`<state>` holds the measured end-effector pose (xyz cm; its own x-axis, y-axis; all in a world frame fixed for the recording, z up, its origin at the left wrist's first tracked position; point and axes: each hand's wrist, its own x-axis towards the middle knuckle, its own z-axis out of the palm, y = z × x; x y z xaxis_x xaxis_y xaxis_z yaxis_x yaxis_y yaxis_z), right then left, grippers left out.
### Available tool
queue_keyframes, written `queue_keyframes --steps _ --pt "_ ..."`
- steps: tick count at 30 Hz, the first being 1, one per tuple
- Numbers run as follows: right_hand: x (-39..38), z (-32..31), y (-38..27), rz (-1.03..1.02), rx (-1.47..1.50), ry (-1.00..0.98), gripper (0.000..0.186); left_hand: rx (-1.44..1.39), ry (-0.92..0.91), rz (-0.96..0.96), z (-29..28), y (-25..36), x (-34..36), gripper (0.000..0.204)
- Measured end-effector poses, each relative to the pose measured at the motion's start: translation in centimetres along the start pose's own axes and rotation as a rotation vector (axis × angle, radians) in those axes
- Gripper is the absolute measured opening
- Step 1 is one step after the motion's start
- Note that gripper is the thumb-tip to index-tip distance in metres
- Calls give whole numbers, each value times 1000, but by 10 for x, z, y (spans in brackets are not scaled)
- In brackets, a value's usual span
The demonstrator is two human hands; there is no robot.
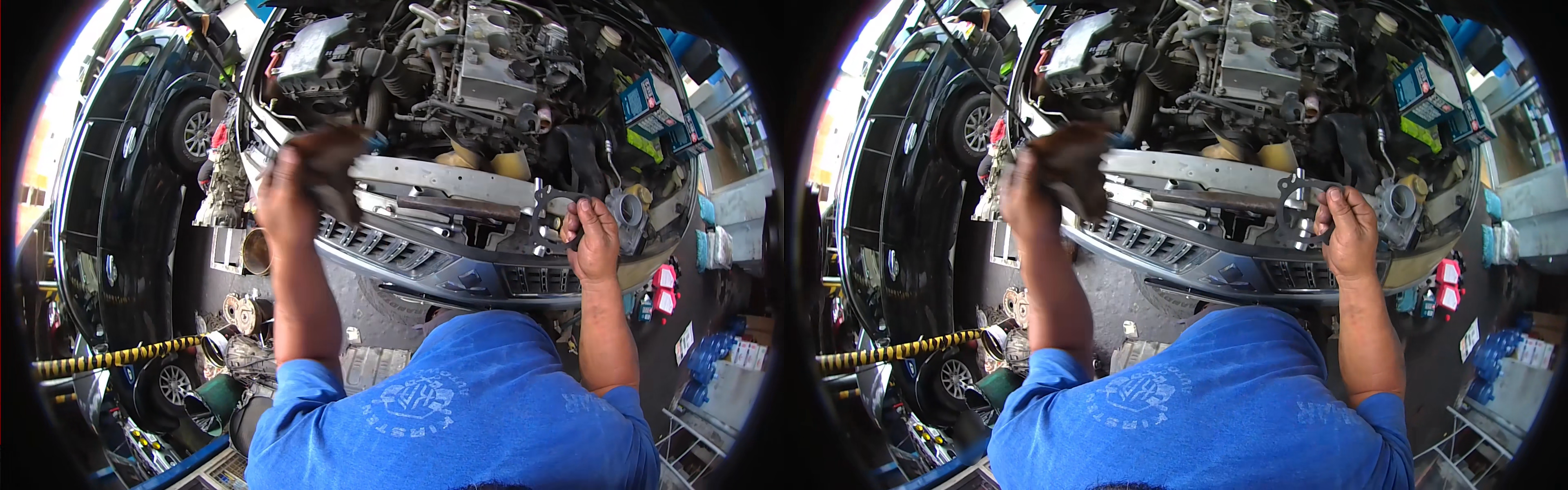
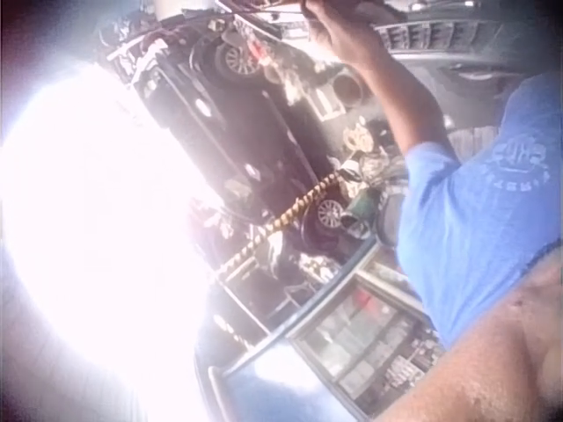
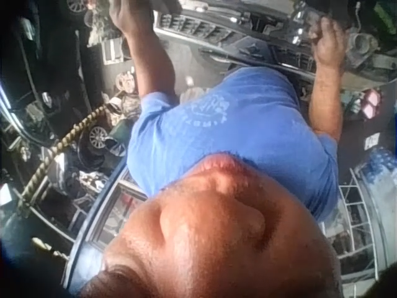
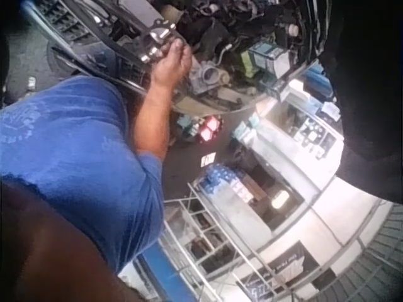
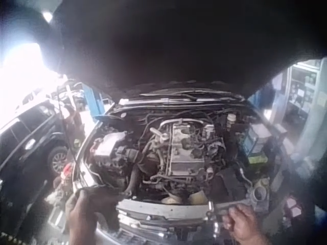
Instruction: Installing a throttle body onto a car engine.
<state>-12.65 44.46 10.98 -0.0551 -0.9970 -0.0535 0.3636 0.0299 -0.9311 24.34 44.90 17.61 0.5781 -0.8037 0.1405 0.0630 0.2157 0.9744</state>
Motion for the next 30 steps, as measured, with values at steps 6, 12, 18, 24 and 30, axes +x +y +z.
queue_keyframes --steps 6,12,18,24,30 --pt "-14 -31 -2 -33 -27 78 14 -71 -34 403 -33 15 72 28" --pt "-25 -68 -6 -104 134 287 11 669 -453 280 -30 -96 58 49" --pt "-19 -88 -15 -131 73 200 14 302 -488 33 72 -84 -30 41" --pt "-16 -120 -27 27 -123 -3 8 205 -877 -67 166 -92 -113 23" --pt "-4 -165 -38 31 -116 -241 8 92 -1098 -308 246 -91 -177 24"
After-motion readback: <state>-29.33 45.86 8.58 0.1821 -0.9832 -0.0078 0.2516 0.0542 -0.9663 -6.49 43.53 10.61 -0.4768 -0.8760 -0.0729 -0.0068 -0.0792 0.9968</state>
